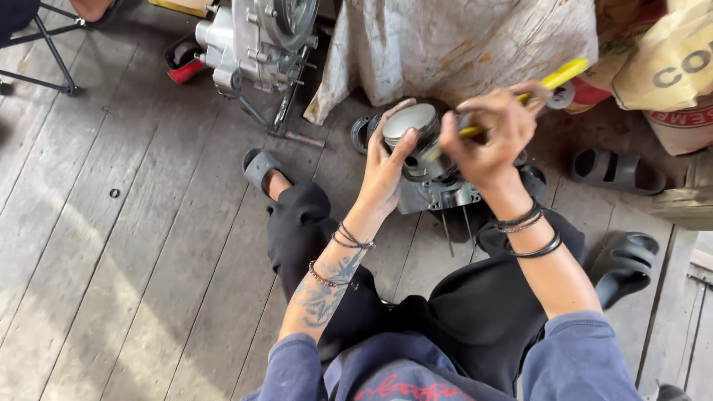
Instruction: Cleaning a motorcycle piston with a wire brush to remove carbon buildup.
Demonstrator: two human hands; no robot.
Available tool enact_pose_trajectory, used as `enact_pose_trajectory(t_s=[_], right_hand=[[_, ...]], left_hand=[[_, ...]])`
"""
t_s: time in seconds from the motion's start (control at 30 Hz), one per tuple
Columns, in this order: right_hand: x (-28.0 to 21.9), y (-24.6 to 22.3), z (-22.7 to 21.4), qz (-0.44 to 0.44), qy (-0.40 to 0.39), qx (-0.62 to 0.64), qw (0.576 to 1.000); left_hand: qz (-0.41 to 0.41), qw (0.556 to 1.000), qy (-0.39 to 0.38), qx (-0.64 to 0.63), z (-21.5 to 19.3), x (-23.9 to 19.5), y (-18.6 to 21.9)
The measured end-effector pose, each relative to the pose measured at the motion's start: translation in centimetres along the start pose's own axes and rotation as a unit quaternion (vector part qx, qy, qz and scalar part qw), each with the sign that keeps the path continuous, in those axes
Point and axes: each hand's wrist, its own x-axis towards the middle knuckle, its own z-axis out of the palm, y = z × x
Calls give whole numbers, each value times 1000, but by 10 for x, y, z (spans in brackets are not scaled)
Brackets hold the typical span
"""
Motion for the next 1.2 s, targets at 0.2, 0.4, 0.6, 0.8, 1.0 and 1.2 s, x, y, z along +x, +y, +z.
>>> enact_pose_trajectory(t_s=[0.2,0.4,0.6,0.8,1.0,1.2], right_hand=[[-6,-30,-2,-2,-51,19,999],[-10,-5,3,55,1,2,998],[17,-14,1,35,-5,37,999],[-9,-46,10,16,-38,54,998],[22,-13,-2,62,-10,36,997],[15,-31,7,34,-49,72,996]], left_hand=[[-9,1000,9,26,-7,-1,6],[-71,997,-13,-37,-20,2,5],[-105,993,-9,-51,-20,3,8],[-95,995,-3,-10,-26,6,17],[-116,992,-27,-30,-10,0,14],[-148,988,25,-27,-22,7,15]])
